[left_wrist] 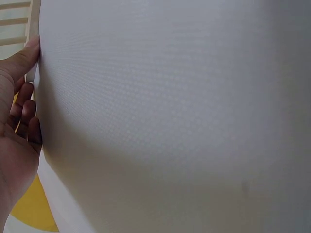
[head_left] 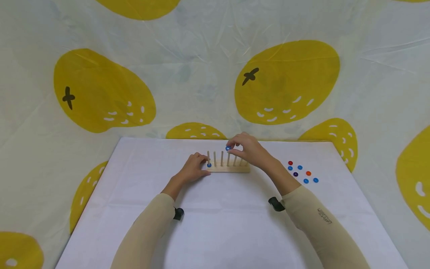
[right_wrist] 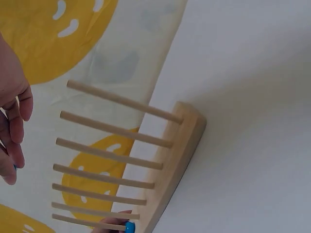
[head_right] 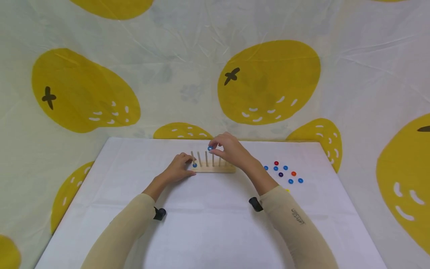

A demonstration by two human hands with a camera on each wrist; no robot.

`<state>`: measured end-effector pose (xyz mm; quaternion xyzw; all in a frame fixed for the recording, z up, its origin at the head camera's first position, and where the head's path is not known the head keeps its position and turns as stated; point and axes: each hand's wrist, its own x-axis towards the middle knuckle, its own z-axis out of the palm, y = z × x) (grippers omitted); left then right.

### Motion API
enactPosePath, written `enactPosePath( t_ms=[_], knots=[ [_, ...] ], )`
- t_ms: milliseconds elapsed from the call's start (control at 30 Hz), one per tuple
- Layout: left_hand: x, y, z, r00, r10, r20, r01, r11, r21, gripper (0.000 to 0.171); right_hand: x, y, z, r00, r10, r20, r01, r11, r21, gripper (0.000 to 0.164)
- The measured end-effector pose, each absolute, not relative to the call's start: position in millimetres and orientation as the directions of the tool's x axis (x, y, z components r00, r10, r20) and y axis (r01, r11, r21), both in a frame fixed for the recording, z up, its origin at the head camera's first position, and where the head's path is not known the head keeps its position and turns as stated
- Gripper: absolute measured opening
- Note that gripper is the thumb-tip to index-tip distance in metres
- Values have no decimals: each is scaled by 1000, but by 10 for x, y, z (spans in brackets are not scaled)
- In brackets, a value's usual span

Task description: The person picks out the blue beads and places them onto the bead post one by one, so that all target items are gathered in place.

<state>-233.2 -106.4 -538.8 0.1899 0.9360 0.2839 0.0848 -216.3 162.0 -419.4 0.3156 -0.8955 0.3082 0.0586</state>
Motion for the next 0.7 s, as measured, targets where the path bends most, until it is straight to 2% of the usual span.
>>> enactPosePath(
  t_ms=[133,700],
  knots=[
    [-2339,-1066,-5392,-916,396,-65,295,773,561,60,-2248,1484,-4193,-775,-568,278,-620,593,-514,18],
    [-2358,-1065,-5365,-918,382,-104,259,778,572,59,-2451,1069,-4240,-786,-594,174,-586,622,-520,19]
  ],
)
